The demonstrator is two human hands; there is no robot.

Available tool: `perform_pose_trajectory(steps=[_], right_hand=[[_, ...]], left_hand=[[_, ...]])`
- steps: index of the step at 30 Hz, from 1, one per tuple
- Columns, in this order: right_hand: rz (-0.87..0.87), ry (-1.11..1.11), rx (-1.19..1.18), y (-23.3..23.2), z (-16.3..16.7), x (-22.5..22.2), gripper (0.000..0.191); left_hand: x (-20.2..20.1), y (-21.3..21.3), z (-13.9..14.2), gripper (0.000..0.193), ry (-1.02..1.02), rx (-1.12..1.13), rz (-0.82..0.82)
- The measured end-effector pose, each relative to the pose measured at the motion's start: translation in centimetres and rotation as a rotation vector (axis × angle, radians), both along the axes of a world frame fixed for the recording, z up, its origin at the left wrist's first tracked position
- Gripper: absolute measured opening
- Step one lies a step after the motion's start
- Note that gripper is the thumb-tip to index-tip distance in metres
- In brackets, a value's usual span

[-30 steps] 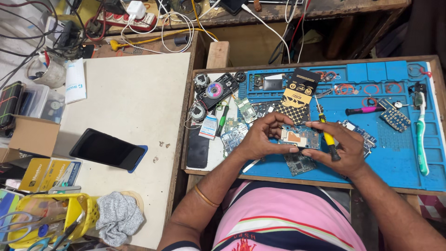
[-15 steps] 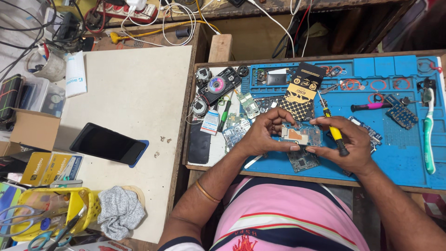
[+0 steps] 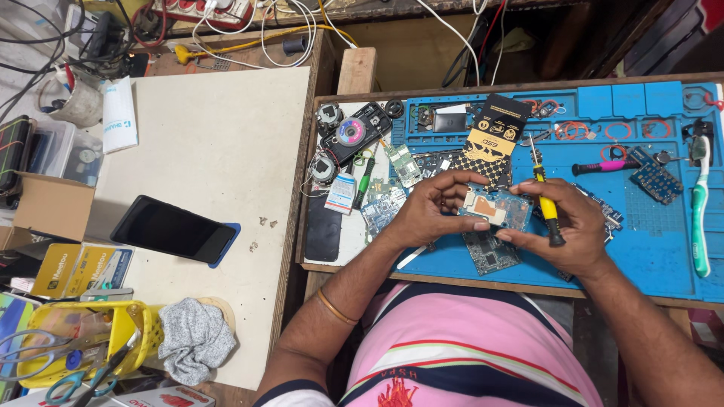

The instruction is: The person repairs a circuit board at a workbench, holding the board with one hand and using a yellow-handled screwdriver to pry and unscrew components from it. They reposition and turn the board repeatedly while working on different edges and connectors.

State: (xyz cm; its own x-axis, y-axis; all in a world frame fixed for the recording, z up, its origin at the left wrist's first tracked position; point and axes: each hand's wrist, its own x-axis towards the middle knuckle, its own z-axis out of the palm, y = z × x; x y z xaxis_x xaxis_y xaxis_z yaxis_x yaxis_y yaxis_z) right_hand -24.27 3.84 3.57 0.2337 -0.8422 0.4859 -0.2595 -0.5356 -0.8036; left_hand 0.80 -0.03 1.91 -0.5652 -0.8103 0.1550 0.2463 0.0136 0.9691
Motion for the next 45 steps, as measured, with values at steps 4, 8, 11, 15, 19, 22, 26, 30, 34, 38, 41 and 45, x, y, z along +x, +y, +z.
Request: perform_pose_trajectory(steps=[4, 8, 11, 15, 19, 22, 26, 30, 34, 38, 41, 45], right_hand=[[-0.023, 0.025, 0.004, -0.12, -0.02, -0.16, 0.071], [-0.026, 0.032, -0.004, -0.15, -0.15, -0.27, 0.07], [-0.048, 0.062, -0.008, -0.11, -0.19, -0.35, 0.07], [-0.008, 0.035, -0.007, -0.13, -0.29, -0.28, 0.068], [0.023, 0.024, 0.001, -0.24, -0.31, -0.24, 0.068], [0.017, 0.037, 0.008, -0.21, -0.22, -0.26, 0.07], [0.045, 0.015, 0.01, -0.2, -0.13, -0.14, 0.069], [0.019, 0.026, 0.025, -0.3, -0.09, -0.14, 0.066], [0.02, 0.029, 0.017, -0.31, -0.13, -0.19, 0.066], [0.02, 0.007, 0.019, -0.19, -0.15, -0.18, 0.066], [0.004, 0.011, 0.009, -0.16, -0.11, -0.15, 0.065], [0.024, -0.013, 0.018, -0.16, -0.1, 0.01, 0.064]], left_hand=[[0.01, -0.1, 0.09, 0.064, -0.009, 0.003, -0.014], [-0.01, 0.07, 0.33, 0.066, -0.014, 0.002, -0.018], [0.02, 0.16, 0.58, 0.069, -0.028, -0.019, -0.019], [-0.07, 0.21, 0.67, 0.064, 0.021, 0.02, -0.045], [-0.09, 0.21, 0.35, 0.061, -0.014, 0.015, -0.043], [-0.02, 0.2, 0.05, 0.06, -0.036, -0.002, -0.021], [0.0, 0.17, -0.16, 0.059, -0.037, -0.03, 0.035], [-0.19, 0.11, -0.15, 0.06, 0.009, -0.014, 0.043], [-0.19, 0.11, -0.09, 0.061, -0.015, 0.0, 0.043], [-0.21, 0.18, 0.08, 0.061, 0.007, 0.006, 0.037], [-0.13, 0.29, 0.31, 0.061, -0.002, -0.002, 0.045], [-0.09, 0.45, 0.46, 0.061, 0.012, -0.01, 0.048]])
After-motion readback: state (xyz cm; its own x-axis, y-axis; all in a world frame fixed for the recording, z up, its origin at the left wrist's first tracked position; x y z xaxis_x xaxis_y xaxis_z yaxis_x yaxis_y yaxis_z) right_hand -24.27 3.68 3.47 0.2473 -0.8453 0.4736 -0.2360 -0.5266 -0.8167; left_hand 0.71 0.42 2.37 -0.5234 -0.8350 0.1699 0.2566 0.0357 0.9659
